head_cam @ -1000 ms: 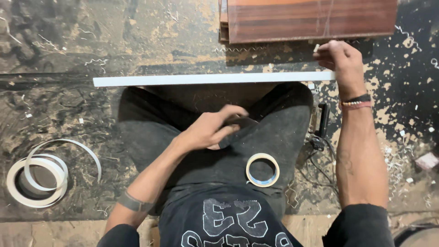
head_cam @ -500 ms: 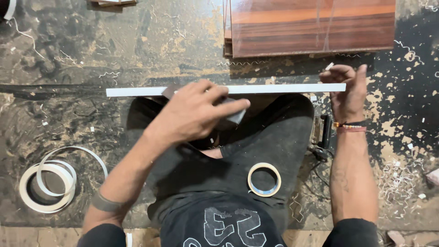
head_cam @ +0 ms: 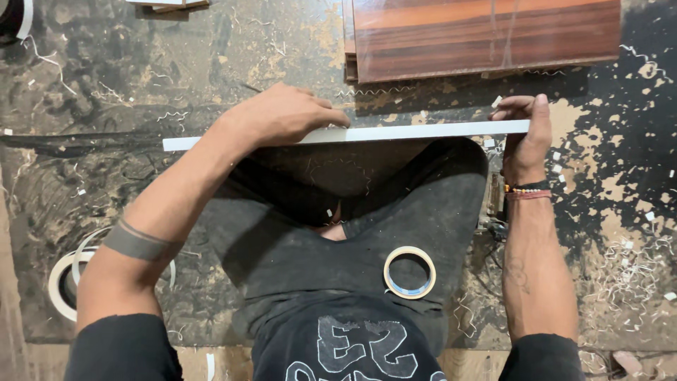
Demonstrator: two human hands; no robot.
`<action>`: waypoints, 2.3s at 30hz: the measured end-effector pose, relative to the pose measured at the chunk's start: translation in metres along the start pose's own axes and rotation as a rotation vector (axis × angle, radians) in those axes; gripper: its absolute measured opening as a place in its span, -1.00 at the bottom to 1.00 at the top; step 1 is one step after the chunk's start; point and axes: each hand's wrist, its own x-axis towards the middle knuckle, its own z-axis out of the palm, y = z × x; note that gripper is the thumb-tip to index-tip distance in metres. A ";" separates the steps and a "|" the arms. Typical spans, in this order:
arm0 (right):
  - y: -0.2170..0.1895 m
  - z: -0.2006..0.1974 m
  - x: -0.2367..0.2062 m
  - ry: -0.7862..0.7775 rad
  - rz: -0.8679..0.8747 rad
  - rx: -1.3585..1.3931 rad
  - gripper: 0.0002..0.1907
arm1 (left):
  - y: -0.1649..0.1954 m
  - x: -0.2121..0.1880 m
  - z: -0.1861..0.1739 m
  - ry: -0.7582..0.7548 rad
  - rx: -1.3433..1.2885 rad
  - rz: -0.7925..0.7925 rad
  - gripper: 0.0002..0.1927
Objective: The person sits on the workshop floor and irons white edge banding tape onto the edges of particle board panels, pressing the tape with a hand iron and running a finger along the bond. They reposition the panels, peel and align the tape strip, and trim the banding at the end.
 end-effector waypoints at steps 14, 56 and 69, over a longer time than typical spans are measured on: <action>0.015 -0.009 0.001 0.054 -0.004 -0.093 -0.38 | 0.015 0.029 -0.008 -0.044 0.166 0.039 -0.79; -0.030 -0.029 -0.013 0.028 -0.238 -0.341 -0.83 | 0.014 0.054 -0.004 0.051 -0.121 -0.164 -0.75; -0.016 0.010 -0.012 -0.022 -0.133 -0.358 -0.56 | 0.045 0.098 0.012 0.189 0.073 0.238 -0.73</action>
